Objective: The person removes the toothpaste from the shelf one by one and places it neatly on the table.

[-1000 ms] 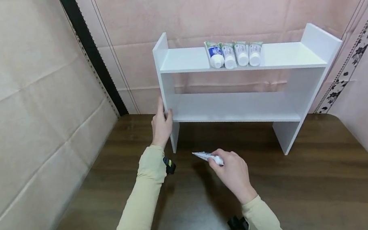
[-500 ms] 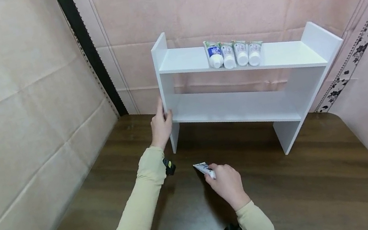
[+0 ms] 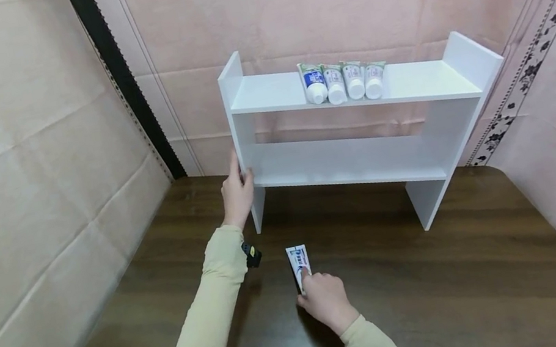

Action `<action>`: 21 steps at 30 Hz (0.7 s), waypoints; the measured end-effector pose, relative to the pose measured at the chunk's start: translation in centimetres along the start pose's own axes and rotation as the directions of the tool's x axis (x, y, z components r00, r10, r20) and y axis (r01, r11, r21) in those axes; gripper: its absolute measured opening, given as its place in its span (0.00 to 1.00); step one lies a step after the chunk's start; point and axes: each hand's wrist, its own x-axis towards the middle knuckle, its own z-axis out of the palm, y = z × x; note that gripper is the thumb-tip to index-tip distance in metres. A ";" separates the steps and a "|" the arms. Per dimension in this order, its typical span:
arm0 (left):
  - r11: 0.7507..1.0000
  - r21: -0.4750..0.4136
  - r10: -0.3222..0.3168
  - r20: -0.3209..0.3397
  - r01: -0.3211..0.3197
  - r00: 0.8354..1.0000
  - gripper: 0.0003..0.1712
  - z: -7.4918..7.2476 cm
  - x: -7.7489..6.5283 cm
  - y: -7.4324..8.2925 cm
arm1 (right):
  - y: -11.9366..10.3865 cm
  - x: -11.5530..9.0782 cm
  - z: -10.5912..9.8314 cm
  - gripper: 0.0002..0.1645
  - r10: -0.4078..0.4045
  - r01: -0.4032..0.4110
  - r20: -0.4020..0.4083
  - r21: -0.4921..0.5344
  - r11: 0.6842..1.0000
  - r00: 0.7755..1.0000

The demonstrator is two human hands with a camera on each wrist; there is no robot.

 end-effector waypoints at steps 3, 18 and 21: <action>1.000 -0.005 0.008 -0.005 -0.008 1.000 0.38 0.0 -0.1 -0.1 | -0.2 -0.2 0.4 0.28 -0.007 0.007 -0.005 -0.019 1.000 1.000; 1.000 0.014 0.012 -0.001 -0.012 1.000 0.38 0.1 -0.1 -0.2 | 0.5 -0.2 0.3 0.30 0.042 -0.073 0.282 0.102 0.992 0.958; 1.000 0.015 0.007 0.002 -0.007 1.000 0.38 0.0 -0.1 -0.1 | 0.7 -0.1 0.2 0.33 0.043 -0.082 0.288 0.122 0.989 0.957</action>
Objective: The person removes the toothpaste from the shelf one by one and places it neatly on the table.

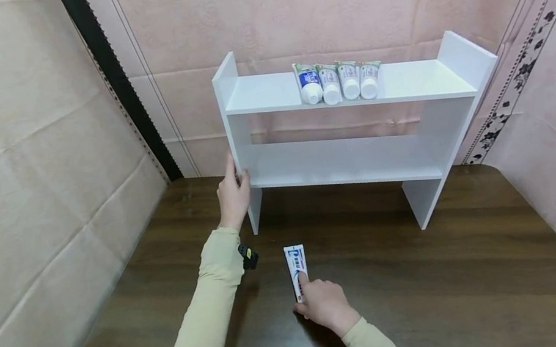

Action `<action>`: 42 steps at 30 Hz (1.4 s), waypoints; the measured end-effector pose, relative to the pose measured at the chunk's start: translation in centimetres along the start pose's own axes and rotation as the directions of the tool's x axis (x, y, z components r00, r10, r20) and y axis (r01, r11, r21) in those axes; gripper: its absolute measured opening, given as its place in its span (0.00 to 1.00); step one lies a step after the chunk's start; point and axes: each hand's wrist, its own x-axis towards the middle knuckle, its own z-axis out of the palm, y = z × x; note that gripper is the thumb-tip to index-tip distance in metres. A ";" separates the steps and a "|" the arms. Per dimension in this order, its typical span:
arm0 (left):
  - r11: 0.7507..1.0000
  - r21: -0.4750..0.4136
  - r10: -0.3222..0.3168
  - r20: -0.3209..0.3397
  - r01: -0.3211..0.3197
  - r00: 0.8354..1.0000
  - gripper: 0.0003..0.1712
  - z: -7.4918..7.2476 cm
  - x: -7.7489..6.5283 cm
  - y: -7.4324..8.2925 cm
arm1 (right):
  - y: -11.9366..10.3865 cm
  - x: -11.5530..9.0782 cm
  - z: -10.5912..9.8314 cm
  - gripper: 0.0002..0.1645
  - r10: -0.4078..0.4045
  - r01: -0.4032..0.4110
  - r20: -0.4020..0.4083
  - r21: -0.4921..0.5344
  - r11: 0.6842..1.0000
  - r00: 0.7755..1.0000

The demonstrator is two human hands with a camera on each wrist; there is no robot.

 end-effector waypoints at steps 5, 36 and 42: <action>1.000 0.007 0.010 -0.006 -0.010 1.000 0.38 -0.1 0.0 -0.1 | 0.1 0.2 -0.7 0.35 -0.005 0.006 -0.026 0.032 0.999 1.000; 0.999 0.036 0.034 -0.029 -0.033 0.999 0.36 -0.1 0.0 -0.2 | -2.2 4.6 -25.2 0.41 -0.102 0.211 -0.664 0.087 0.974 0.741; 0.999 0.034 0.034 -0.026 -0.033 0.999 0.36 0.1 -0.1 -0.3 | -2.4 5.7 -26.8 0.39 -0.048 0.124 -0.635 0.075 0.989 0.771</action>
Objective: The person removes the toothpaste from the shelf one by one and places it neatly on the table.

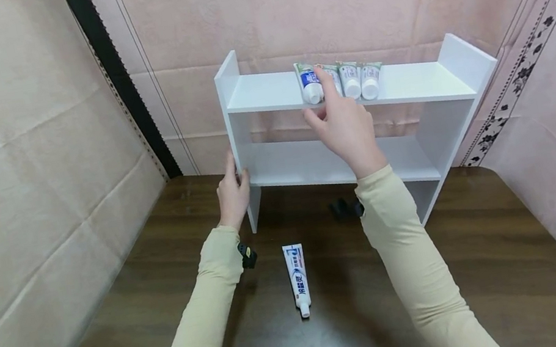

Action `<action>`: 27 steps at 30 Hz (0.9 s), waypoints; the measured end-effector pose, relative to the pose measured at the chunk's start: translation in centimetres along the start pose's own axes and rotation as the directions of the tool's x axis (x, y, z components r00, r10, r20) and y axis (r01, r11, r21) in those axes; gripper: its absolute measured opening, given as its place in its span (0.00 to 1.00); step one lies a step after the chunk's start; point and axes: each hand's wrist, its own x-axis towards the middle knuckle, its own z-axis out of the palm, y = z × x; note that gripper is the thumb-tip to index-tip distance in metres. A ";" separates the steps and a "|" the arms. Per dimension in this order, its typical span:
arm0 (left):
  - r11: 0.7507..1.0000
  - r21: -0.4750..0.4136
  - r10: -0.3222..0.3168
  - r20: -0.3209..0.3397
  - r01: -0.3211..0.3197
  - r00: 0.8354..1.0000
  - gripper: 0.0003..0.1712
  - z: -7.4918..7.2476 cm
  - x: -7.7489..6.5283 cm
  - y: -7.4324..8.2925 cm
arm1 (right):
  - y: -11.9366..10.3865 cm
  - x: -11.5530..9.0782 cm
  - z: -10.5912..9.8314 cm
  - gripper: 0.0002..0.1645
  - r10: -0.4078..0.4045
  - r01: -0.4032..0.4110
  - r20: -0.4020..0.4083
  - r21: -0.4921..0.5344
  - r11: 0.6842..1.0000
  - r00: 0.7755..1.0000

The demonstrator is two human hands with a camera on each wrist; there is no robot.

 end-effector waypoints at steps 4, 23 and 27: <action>1.000 0.007 -0.001 0.006 0.001 1.000 0.36 0.1 -0.1 -0.1 | 0.0 0.5 0.1 0.40 0.044 -0.042 0.058 -0.033 0.999 0.997; 1.000 -0.002 0.002 -0.013 -0.002 1.000 0.36 0.2 -0.1 0.0 | -0.7 -0.6 1.1 0.26 0.050 -0.048 -0.042 0.038 0.998 0.998; 1.000 0.000 0.004 -0.013 -0.004 1.000 0.36 0.2 -0.2 -0.1 | -0.8 -0.3 1.4 0.25 0.056 -0.054 -0.093 0.030 0.998 0.994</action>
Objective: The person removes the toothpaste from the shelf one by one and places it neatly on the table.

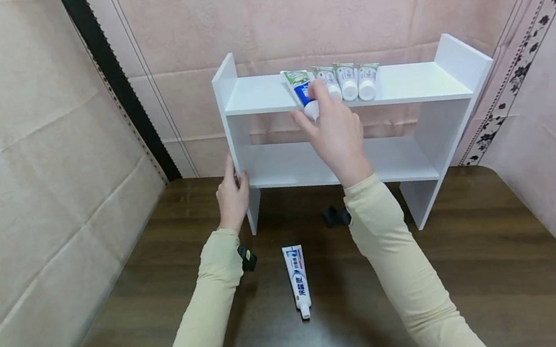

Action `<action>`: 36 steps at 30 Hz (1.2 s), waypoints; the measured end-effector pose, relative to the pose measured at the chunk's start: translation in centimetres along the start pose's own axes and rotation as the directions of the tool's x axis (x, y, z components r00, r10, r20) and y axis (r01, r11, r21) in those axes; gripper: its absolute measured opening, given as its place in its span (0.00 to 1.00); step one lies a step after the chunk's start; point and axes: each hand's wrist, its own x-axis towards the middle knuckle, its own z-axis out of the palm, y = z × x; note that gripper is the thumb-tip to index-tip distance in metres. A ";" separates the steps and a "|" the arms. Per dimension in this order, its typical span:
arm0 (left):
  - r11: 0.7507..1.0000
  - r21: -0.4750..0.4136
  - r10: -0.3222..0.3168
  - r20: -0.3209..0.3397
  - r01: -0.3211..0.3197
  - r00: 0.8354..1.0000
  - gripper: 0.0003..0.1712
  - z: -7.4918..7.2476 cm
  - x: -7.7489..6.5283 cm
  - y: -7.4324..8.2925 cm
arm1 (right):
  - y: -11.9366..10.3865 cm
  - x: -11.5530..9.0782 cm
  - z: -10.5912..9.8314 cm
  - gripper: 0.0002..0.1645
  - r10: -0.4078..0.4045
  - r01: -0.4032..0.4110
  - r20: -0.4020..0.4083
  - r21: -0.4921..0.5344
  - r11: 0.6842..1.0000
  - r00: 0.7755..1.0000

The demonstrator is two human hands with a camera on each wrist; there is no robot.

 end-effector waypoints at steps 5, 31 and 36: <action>1.000 0.012 -0.006 -0.008 0.006 1.000 0.36 0.1 0.0 0.0 | 0.2 0.3 0.3 0.25 0.042 -0.042 -0.032 -0.006 0.999 0.999; 1.000 0.005 -0.020 0.004 0.020 1.000 0.36 -0.1 -0.2 -0.2 | 1.8 -4.3 0.9 0.21 -0.091 0.114 -0.171 0.134 0.984 0.981; 1.000 0.004 -0.011 0.015 0.011 1.000 0.37 -0.2 -0.2 -0.2 | 2.0 -5.7 0.8 0.20 -0.096 0.133 -0.218 0.162 0.978 0.971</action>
